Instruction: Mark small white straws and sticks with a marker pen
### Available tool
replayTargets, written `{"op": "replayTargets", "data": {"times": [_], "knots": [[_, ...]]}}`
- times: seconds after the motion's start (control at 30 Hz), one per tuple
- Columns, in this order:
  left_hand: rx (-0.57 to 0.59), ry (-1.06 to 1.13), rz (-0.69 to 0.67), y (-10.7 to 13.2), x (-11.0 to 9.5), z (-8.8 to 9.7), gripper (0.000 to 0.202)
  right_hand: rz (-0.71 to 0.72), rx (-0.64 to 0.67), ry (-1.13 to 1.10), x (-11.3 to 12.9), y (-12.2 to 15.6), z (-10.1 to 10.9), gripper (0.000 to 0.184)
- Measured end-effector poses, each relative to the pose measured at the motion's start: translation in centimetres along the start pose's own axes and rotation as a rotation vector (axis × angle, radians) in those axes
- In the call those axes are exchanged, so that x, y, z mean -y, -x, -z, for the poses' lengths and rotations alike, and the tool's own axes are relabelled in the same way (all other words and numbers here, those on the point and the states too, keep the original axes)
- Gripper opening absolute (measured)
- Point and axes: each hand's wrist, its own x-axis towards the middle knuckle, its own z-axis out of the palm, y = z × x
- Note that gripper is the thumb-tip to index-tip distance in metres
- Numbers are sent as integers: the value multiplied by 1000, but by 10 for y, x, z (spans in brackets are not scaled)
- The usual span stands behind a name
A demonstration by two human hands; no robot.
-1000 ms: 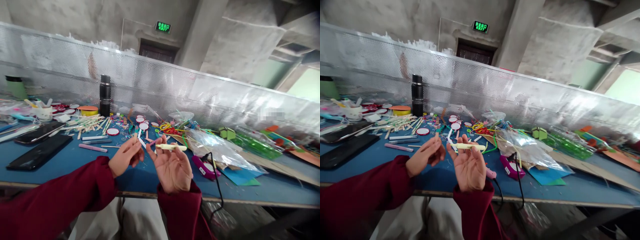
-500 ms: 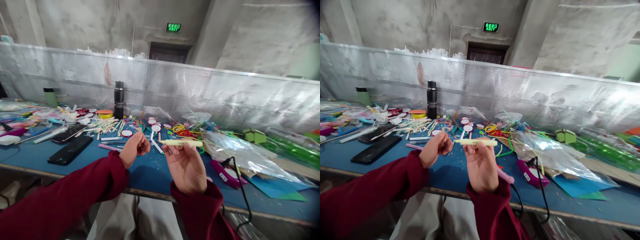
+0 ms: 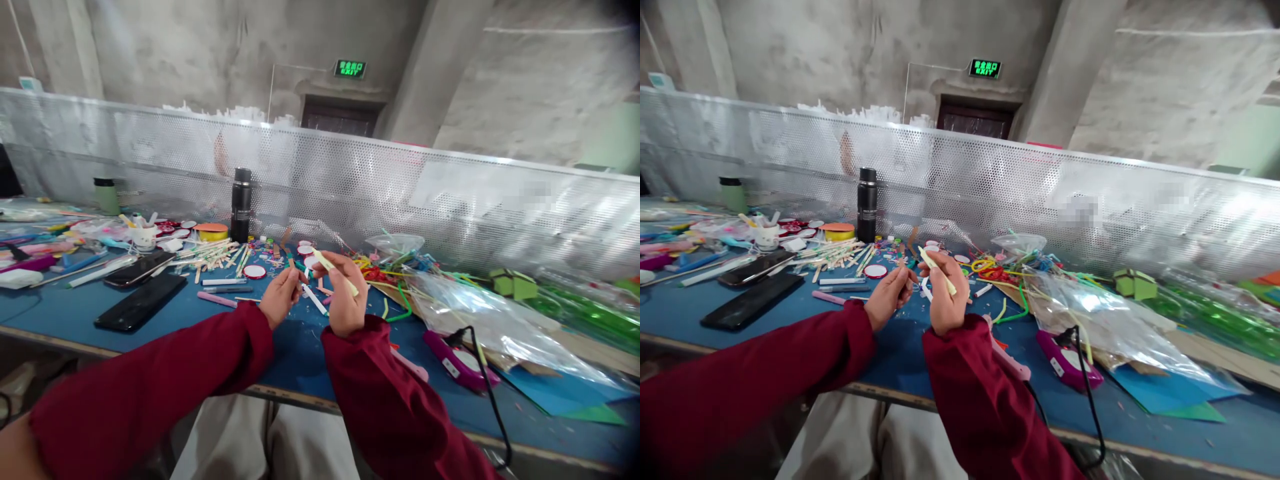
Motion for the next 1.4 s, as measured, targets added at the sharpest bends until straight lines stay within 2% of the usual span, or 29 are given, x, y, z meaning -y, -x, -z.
{"op": "replayTargets", "data": {"times": [0.17, 0.37, 0.6, 0.77, 1.13, 1.4], "knots": [[11, -139, -47, -16, 15, 4, 47, 116, 44, 288, -18, 4, 2, 12], [90, -127, -36, -13, 15, 1, 49, 121, -34, 312, -26, 2, 0, 7], [152, -52, -15, -4, 10, 4, 59, 136, 35, 383, -25, 9, 3, 9], [155, -107, -40, -4, 12, 6, 61, 161, 5, 460, -21, 11, 4, 10], [165, -210, -108, -4, 16, 11, 59, 179, 62, 542, -15, 14, 1, 12], [138, -206, -87, -4, 11, 9, 60, 203, 13, 586, -17, 9, 5, 12]]}}
